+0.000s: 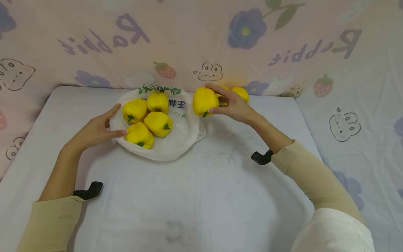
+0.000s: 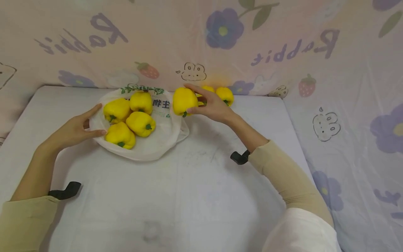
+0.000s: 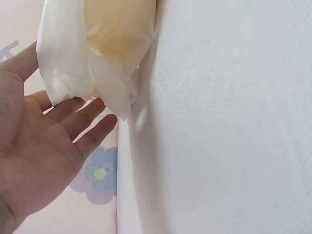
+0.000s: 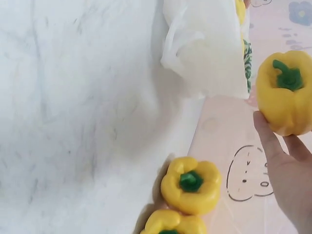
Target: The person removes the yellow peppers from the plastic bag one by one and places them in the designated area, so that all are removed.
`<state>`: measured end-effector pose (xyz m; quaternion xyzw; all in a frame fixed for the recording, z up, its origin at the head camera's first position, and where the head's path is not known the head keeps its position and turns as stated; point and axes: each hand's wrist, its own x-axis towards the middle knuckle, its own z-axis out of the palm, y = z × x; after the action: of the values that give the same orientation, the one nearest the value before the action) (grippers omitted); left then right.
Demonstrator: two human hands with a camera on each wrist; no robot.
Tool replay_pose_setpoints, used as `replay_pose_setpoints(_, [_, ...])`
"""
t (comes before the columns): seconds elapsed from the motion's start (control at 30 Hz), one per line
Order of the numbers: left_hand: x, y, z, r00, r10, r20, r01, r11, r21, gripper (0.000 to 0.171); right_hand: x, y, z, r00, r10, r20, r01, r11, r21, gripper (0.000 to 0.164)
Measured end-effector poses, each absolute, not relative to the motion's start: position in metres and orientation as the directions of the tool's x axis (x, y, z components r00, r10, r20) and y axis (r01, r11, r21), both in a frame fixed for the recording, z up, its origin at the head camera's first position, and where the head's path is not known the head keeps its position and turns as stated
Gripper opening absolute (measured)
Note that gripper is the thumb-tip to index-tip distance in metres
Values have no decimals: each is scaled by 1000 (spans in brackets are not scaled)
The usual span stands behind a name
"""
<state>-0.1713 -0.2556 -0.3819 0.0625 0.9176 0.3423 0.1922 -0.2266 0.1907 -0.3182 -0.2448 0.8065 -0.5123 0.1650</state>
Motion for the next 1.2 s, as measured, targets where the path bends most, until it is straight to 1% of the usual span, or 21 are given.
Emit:
replay_pose_setpoints(0.13, [-171,-256,-382,-919,245,-310,-22,752,658,105,-235,202,-325,-839,-545,5,-230,345,-910,75])
replay_pose_setpoints(0.27, [-170,-256,-382,-919,240,-312,-29,750,661,104,-240,212,-325,-848,-528,40,-255,341,-905,71])
replay_pose_setpoints(0.37, [-170,-256,-381,-918,240,-315,-35,744,668,104,-243,219,-326,-862,-506,37,-237,337,-911,69])
replay_pose_setpoints(0.53, [-170,-256,-381,-919,247,-307,-28,736,676,104,-248,230,-326,-895,-445,-6,-165,346,-924,68])
replay_pose_setpoints(0.8, [-170,-256,-381,-917,240,-319,-35,748,663,104,-257,244,-325,-917,-399,24,-173,342,-924,67])
replay_pose_setpoints(1.0, [-169,-257,-384,-920,243,-307,-21,751,660,102,-264,257,-327,-945,-325,42,-159,341,-926,65])
replay_pose_setpoints(1.2, [-170,-257,-384,-920,247,-305,-14,755,656,99,-269,274,-331,-967,-250,56,-129,287,-949,62])
